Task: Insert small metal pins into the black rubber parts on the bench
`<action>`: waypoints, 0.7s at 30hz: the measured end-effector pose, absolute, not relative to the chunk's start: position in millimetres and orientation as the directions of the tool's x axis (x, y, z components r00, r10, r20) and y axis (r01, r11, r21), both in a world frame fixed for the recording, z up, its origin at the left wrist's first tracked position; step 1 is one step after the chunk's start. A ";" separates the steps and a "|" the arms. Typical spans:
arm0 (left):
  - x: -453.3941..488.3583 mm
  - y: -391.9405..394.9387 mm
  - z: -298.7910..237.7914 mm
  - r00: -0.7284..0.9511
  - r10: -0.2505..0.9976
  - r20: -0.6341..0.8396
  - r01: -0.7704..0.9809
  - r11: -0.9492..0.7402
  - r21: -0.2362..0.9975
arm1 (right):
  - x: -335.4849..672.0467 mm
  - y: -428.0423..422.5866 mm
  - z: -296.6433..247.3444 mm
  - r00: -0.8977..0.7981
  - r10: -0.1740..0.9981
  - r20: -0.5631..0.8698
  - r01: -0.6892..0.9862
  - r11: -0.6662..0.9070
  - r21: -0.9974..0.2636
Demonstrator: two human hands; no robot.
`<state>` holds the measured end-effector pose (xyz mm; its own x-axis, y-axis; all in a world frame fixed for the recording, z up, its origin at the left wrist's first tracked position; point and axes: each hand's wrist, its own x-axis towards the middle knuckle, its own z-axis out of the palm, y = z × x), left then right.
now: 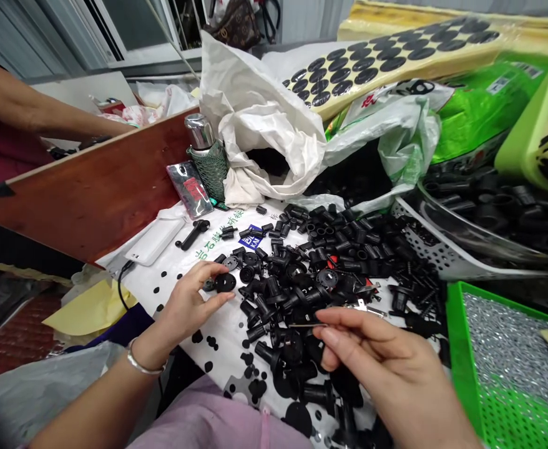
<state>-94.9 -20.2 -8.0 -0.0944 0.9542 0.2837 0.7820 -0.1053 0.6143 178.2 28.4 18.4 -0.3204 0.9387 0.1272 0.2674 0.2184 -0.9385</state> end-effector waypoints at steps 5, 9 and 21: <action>-67.6 -28.4 0.5 -0.002 0.964 0.266 0.737 -0.178 0.651 | 142.2 16.4 33.2 -0.438 0.872 0.219 0.247 0.350 -0.904; -57.1 -32.4 5.0 0.063 0.962 0.265 0.695 -0.233 0.680 | 132.4 12.7 26.9 -0.535 0.774 0.339 0.251 0.529 -0.811; -61.3 -37.8 10.0 0.190 0.953 0.236 0.614 -0.303 0.729 | 130.8 13.0 30.5 -0.680 0.558 0.475 0.236 0.781 -0.579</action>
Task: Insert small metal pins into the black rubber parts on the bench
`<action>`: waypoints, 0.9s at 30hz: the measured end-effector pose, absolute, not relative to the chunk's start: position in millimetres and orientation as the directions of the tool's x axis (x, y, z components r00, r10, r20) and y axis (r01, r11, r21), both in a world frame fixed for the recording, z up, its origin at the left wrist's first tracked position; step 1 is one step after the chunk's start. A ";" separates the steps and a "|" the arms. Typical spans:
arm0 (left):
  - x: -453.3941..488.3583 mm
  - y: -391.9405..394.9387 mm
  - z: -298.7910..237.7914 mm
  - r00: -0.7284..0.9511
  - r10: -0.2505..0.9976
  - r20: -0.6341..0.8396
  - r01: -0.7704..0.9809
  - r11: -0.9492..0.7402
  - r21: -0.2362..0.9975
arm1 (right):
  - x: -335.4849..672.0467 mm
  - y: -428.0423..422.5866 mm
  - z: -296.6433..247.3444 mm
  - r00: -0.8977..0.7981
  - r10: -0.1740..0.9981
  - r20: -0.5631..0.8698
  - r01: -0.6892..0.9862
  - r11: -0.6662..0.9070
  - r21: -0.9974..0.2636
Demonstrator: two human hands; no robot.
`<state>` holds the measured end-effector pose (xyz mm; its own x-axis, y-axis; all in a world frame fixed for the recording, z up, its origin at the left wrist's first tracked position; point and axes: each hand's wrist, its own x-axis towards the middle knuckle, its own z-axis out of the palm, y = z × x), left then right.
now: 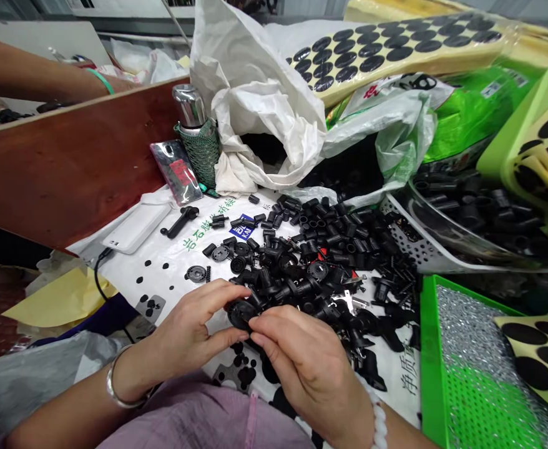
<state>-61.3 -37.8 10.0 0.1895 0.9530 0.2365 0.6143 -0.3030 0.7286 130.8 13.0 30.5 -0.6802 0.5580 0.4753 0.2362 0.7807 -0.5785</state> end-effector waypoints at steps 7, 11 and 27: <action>-62.0 -39.9 16.6 0.212 0.946 0.245 0.678 -0.323 0.660 | 131.5 8.0 34.5 -0.683 0.559 0.470 0.260 0.787 -0.559; -59.4 -41.2 16.7 0.245 0.928 0.282 0.729 -0.368 0.577 | 131.3 4.5 33.4 -0.662 0.586 0.468 0.285 0.774 -0.566; -57.8 -34.9 16.3 0.345 0.897 0.275 0.572 -0.433 0.696 | 131.5 4.4 25.2 -0.651 0.592 0.475 0.212 0.742 -0.636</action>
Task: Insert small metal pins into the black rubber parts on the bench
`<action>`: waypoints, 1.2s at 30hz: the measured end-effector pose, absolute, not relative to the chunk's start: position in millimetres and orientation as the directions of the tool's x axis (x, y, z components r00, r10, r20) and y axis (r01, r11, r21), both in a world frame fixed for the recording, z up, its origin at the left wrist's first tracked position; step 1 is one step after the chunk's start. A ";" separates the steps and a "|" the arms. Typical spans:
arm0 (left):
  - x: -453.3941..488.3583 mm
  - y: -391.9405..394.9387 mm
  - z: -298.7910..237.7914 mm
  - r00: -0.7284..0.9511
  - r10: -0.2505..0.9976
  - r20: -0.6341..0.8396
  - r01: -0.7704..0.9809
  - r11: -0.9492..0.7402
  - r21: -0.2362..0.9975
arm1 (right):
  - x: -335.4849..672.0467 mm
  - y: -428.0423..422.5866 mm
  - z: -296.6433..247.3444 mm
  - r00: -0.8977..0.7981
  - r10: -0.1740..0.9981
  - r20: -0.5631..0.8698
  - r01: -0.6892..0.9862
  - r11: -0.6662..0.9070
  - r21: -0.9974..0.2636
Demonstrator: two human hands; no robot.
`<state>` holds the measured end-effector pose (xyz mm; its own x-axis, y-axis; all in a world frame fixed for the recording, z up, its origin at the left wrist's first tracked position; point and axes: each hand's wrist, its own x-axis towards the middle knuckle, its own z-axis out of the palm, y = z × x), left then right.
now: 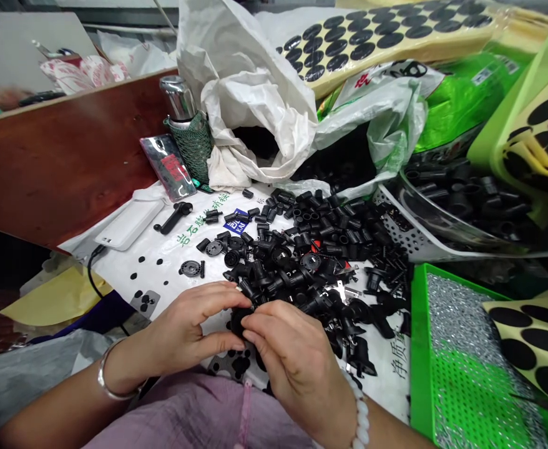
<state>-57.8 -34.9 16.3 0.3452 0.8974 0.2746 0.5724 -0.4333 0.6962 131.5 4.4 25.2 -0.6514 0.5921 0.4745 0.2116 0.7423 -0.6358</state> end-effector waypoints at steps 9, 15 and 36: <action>-56.3 -30.6 10.5 0.413 0.862 0.295 0.473 -0.480 0.739 | 130.7 3.5 15.4 -0.667 0.558 0.493 0.165 0.757 -0.633; -56.4 -26.1 8.4 0.419 0.904 0.090 0.297 -0.230 0.927 | 137.6 7.6 14.3 -0.712 0.543 0.445 0.139 0.731 -0.668; -55.0 -32.6 -2.2 0.408 0.826 0.388 0.569 -0.563 0.600 | 140.9 14.9 22.3 -0.770 0.538 0.342 0.282 0.769 -0.574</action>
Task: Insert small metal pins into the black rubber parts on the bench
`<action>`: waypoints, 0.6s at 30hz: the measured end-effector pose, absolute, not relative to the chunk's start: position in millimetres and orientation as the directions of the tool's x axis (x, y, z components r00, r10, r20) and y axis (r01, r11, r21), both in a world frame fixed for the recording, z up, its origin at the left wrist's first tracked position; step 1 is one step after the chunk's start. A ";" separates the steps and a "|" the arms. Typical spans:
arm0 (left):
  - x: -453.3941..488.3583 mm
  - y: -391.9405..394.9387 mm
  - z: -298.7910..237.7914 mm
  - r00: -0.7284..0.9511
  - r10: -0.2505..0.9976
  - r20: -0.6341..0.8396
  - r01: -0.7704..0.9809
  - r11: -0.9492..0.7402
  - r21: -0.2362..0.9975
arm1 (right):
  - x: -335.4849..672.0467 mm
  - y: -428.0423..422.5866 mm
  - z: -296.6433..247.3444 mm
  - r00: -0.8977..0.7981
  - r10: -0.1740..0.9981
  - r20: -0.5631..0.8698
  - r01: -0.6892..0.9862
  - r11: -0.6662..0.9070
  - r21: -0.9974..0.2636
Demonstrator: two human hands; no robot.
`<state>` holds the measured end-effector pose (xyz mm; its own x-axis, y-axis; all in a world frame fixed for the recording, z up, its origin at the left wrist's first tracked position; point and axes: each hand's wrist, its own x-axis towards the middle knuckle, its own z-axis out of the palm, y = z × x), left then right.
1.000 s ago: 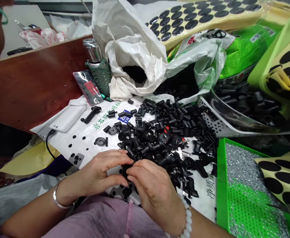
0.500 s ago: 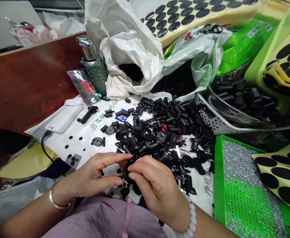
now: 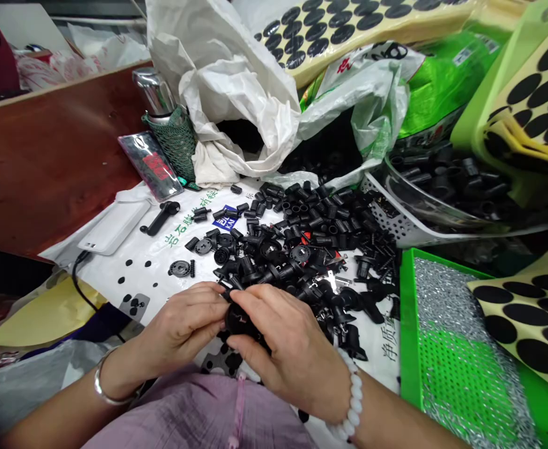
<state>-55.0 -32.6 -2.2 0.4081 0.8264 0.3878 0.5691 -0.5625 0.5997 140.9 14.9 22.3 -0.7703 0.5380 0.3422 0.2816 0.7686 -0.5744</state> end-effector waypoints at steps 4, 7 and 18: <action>-53.4 -34.0 -2.3 0.381 0.795 0.473 0.588 -0.603 0.539 | 138.0 12.3 19.1 -0.709 0.566 0.420 0.274 0.771 -0.576; -51.2 -35.4 -3.7 0.346 0.775 0.528 0.615 -0.613 0.496 | 135.0 8.7 19.4 -0.674 0.592 0.441 0.303 0.767 -0.566; -45.9 -33.1 -17.1 0.279 0.778 0.563 0.595 -0.601 0.534 | 141.9 7.8 17.5 -0.640 0.631 0.438 0.335 0.743 -0.580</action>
<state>-45.9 -33.1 -17.1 0.2791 0.7776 0.5634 0.5949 -0.6006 0.5342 141.9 7.8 17.5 -0.6401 0.6311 0.4382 0.3352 0.7425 -0.5799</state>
